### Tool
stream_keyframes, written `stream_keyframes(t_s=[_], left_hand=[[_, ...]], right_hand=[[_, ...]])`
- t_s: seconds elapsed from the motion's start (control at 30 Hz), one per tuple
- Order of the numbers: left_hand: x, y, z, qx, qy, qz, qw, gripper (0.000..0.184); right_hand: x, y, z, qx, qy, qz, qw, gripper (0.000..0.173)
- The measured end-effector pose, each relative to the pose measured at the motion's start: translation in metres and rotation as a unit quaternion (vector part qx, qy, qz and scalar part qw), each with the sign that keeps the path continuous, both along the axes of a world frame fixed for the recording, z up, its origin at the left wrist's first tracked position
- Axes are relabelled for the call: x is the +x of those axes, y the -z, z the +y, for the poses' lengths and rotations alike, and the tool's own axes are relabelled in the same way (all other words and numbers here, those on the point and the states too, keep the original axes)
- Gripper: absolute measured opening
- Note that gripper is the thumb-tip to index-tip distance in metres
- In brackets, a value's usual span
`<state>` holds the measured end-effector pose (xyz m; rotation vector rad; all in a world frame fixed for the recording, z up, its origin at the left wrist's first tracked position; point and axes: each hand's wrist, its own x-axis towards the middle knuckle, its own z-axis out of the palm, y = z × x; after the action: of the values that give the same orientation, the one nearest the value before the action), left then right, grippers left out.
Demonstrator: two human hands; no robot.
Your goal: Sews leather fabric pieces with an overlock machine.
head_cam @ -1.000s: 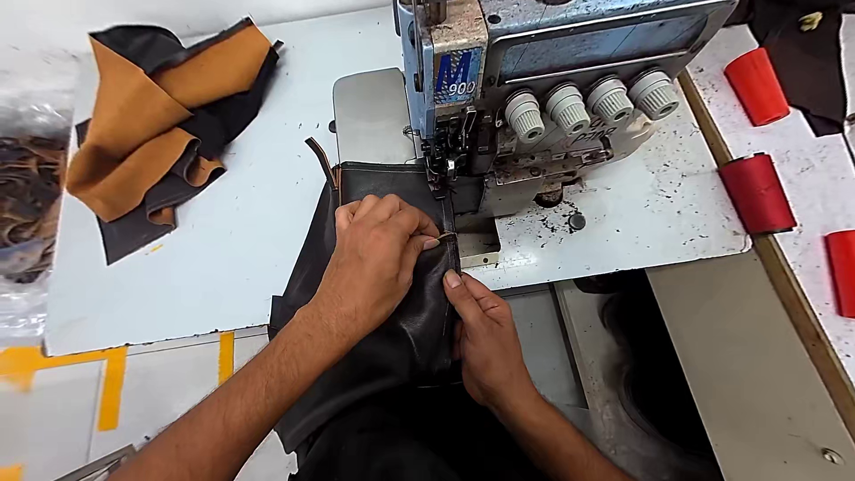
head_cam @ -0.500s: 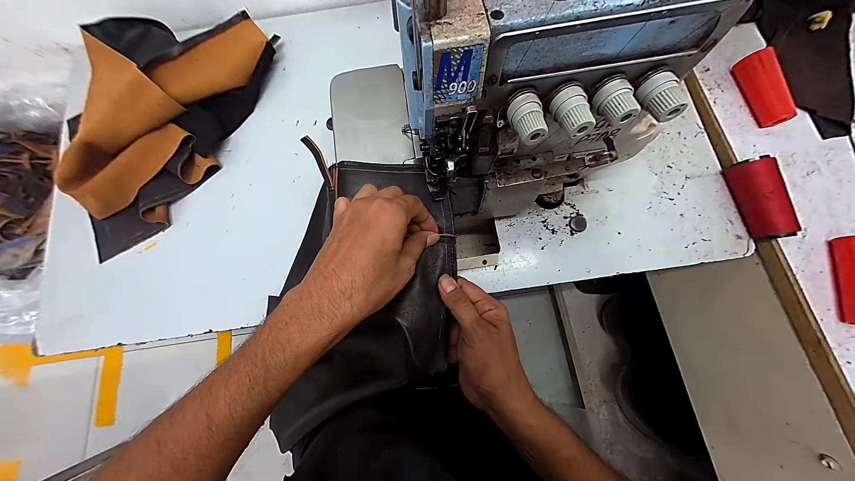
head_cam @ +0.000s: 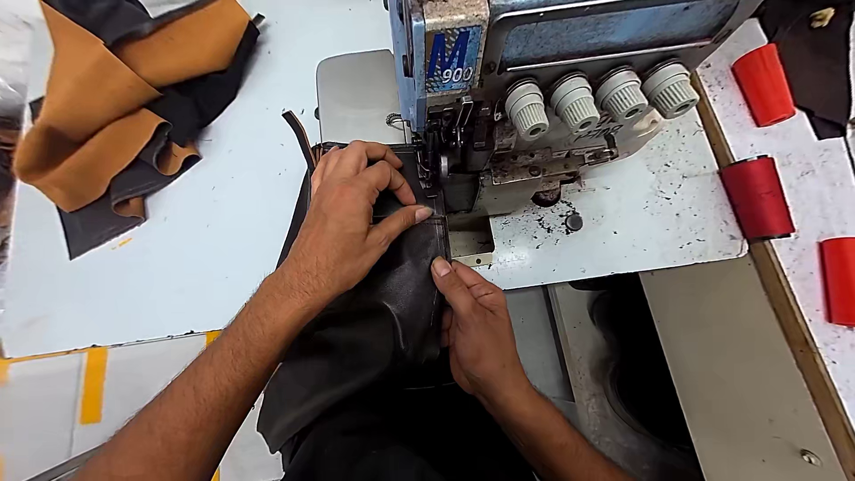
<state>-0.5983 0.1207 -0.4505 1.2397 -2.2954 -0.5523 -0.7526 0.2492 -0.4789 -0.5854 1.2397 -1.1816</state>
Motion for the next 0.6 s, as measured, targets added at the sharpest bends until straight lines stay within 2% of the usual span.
stream_keyframes(t_s=[0.27,0.47,0.6], left_hand=[[0.003,-0.002,-0.020,0.013,0.006,0.027,1.000,0.028],[0.006,-0.007,-0.003,-0.040,-0.006,0.002,0.999,0.026],[0.006,0.001,-0.007,-0.009,-0.022,-0.006,1.000,0.026]], right_hand=[[-0.001,-0.006,-0.013,-0.026,-0.004,0.019,0.999,0.041],[-0.002,-0.003,-0.013,-0.026,-0.003,0.026,0.999,0.040],[-0.001,-0.004,-0.014,-0.025,0.002,0.029,0.999,0.041]])
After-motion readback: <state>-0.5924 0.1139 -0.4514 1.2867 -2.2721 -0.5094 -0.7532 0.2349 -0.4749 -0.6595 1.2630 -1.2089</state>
